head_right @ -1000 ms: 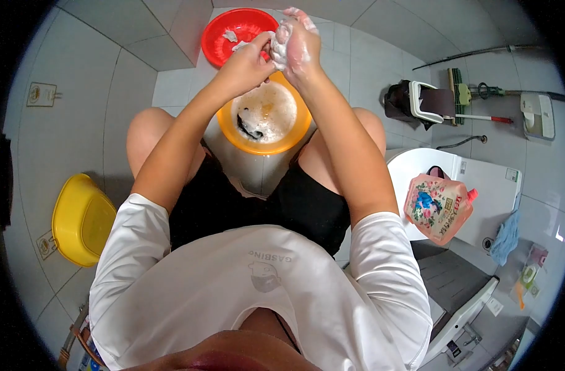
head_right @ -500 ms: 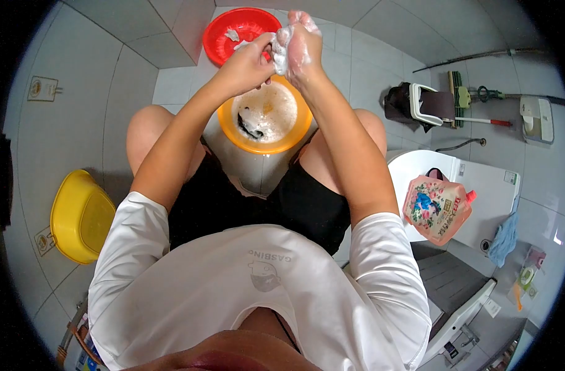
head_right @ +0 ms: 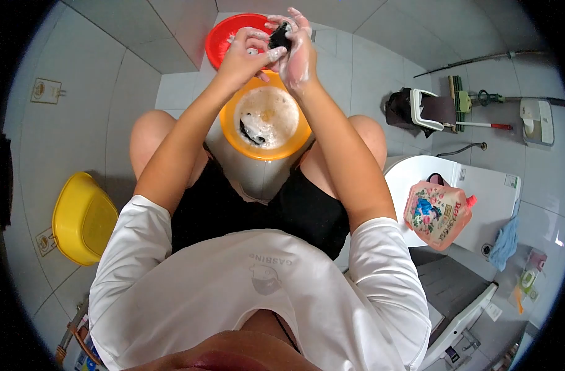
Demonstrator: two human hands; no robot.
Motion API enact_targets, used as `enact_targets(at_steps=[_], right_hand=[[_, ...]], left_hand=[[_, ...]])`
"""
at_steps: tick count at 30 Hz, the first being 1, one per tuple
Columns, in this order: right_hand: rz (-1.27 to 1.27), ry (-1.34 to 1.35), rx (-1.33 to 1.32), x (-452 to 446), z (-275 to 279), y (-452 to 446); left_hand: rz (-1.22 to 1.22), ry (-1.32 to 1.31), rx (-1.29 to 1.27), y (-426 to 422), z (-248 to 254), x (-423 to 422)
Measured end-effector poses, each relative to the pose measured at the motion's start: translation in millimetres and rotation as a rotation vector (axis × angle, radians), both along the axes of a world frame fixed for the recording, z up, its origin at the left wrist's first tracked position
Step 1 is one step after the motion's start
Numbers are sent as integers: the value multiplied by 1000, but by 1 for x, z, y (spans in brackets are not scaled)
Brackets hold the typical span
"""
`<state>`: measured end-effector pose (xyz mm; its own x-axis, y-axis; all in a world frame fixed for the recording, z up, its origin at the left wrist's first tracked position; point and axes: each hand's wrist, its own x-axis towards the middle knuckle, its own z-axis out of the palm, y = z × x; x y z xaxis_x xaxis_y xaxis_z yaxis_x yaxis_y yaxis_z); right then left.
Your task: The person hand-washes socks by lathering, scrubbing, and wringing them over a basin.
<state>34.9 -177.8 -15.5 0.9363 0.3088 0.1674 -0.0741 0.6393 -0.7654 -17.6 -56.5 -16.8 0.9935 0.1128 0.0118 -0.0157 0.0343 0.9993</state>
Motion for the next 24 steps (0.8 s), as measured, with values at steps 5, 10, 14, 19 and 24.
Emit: enact_targets(at_steps=[5, 10, 14, 19, 24], right_hand=[[-27, -71, -147, -1, 11, -1], [-73, -163, -182, 1, 8, -3], [-127, -242, -423, 5, 13, -12], [-70, -197, -461, 5, 17, -20], [-49, -337, -515, 4, 12, -21]], left_hand=[[-45, 76, -292, 6, -1, 1], [-40, -47, -265, 9, -7, 6], [-67, -13, -196, 17, 3, 5], [-49, 111, -136, 26, 5, 5], [109, -28, -218, 39, -2, 16]])
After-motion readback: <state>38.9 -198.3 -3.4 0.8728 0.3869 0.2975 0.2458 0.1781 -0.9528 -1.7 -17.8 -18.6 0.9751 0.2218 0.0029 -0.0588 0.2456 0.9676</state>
